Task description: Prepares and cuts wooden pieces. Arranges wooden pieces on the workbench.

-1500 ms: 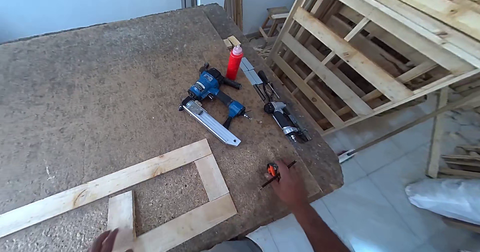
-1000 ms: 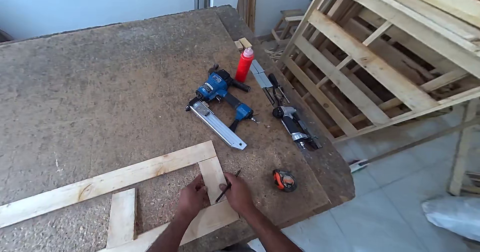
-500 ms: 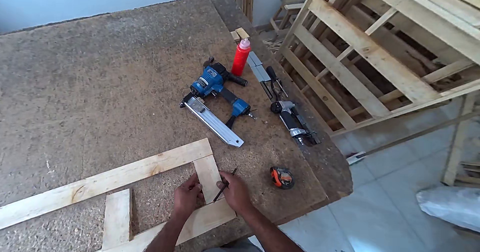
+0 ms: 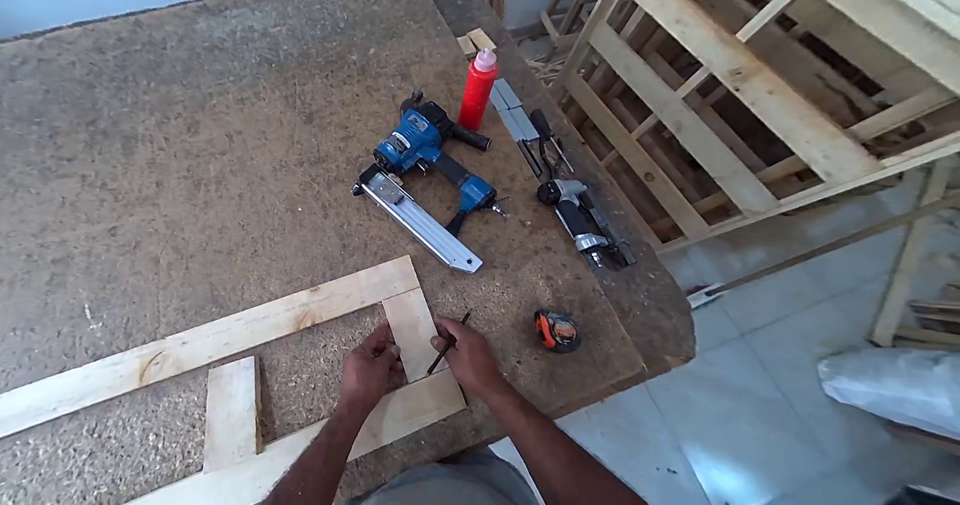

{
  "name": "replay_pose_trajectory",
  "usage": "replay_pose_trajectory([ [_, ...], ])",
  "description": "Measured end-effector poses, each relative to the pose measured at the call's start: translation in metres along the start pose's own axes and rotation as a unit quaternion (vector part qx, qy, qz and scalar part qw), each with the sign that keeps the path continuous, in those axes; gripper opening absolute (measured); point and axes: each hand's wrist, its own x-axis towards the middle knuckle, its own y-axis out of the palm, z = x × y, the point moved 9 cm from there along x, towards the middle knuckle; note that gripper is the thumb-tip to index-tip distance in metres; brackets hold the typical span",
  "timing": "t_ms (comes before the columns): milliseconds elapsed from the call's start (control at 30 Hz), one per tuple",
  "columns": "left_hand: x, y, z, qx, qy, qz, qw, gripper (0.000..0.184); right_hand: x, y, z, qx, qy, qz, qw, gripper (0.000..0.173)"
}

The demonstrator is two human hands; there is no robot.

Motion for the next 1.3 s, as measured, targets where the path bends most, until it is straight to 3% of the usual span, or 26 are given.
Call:
replay_pose_trajectory([
  [133,-0.033,-0.026,-0.006,0.203,0.112,0.045,0.972,0.057,-0.034,-0.021,-0.009,0.019,0.002,-0.037,0.999,0.041],
  [233,-0.067,-0.036,0.016,0.421,0.144,0.124,0.887,0.078,-0.064,-0.006,-0.027,-0.028,0.033,0.034,0.998,0.039],
  [300,-0.082,-0.035,0.035,0.513,0.149,0.132,0.835,0.090,-0.074,0.007,-0.037,-0.039,0.033,0.039,0.998,0.037],
  [467,-0.086,-0.032,0.043,0.538,0.189,0.116,0.813,0.078,-0.072,0.011,-0.042,-0.044,0.047,0.030,0.997,0.035],
  [667,-0.087,-0.026,0.038,0.549,0.218,0.124,0.797,0.077,-0.067,0.004,-0.039,-0.046,0.053,0.066,0.995,0.032],
  [867,-0.080,-0.032,0.044,0.540,0.167,0.137,0.814,0.083,-0.068,-0.005,-0.025,-0.078,0.052,0.085,0.992,0.032],
  [967,-0.084,-0.033,0.045,0.537,0.138,0.136,0.821,0.085,-0.073,-0.065,-0.014,-0.142,0.042,-0.071,0.986,0.038],
  [1067,-0.098,-0.036,0.036,0.493,0.149,0.105,0.851,0.079,-0.062,-0.127,-0.049,-0.226,0.020,-0.196,0.954,0.054],
  [1167,-0.112,-0.034,0.015,0.411,0.225,0.047,0.882,0.061,-0.033,-0.147,-0.103,-0.292,-0.016,-0.143,0.945,0.079],
  [1233,-0.118,-0.022,0.003,0.349,0.257,0.046,0.900,0.047,-0.027,-0.151,-0.114,-0.316,-0.056,-0.132,0.938,0.072],
  [1300,-0.120,-0.006,-0.006,0.277,0.237,0.081,0.928,0.039,-0.032,-0.152,-0.106,-0.305,-0.024,-0.122,0.944,0.066],
])
